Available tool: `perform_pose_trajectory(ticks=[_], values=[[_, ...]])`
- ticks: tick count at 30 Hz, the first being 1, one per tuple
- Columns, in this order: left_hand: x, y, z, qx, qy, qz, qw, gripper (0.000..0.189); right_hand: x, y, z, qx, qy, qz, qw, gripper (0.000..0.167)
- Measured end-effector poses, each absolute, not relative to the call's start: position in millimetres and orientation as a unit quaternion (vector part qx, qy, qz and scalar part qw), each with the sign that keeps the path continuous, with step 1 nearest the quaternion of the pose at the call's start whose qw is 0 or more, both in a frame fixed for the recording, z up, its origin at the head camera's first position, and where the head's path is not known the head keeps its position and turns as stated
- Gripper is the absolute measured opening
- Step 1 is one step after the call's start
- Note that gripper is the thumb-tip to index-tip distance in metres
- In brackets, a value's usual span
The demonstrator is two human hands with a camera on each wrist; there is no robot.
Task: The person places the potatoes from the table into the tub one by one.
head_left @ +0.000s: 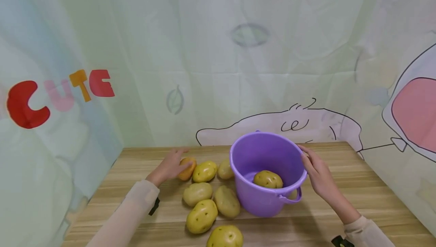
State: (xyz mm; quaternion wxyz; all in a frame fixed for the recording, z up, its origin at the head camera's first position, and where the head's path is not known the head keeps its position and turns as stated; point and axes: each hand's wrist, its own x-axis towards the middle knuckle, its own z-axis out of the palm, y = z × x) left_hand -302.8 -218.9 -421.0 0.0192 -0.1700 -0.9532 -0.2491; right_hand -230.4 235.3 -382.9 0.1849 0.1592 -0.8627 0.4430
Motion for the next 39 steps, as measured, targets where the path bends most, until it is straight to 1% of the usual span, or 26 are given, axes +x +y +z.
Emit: perform_pose_trajectory(ticks=[19,24,31,39], values=[[-301,-221,-434,-0.16,-0.945,-0.285,-0.017,0.056,-230,233,-385,0.155,-0.861,0.45,0.182,0.041],[-301,-221,-434,-0.16,-0.942,-0.296,-0.016,0.058,-230,233,-384,0.151,-0.861,0.448,0.186,0.04],[-302,-221,-438,-0.18,-0.937,-0.3,0.004,0.06,-229,232,-382,0.153,-0.862,0.444,0.19,0.04],[-305,-219,-441,-0.159,-0.936,-0.314,-0.011,0.055,-229,233,-382,0.146,-0.865,0.439,0.192,0.04]])
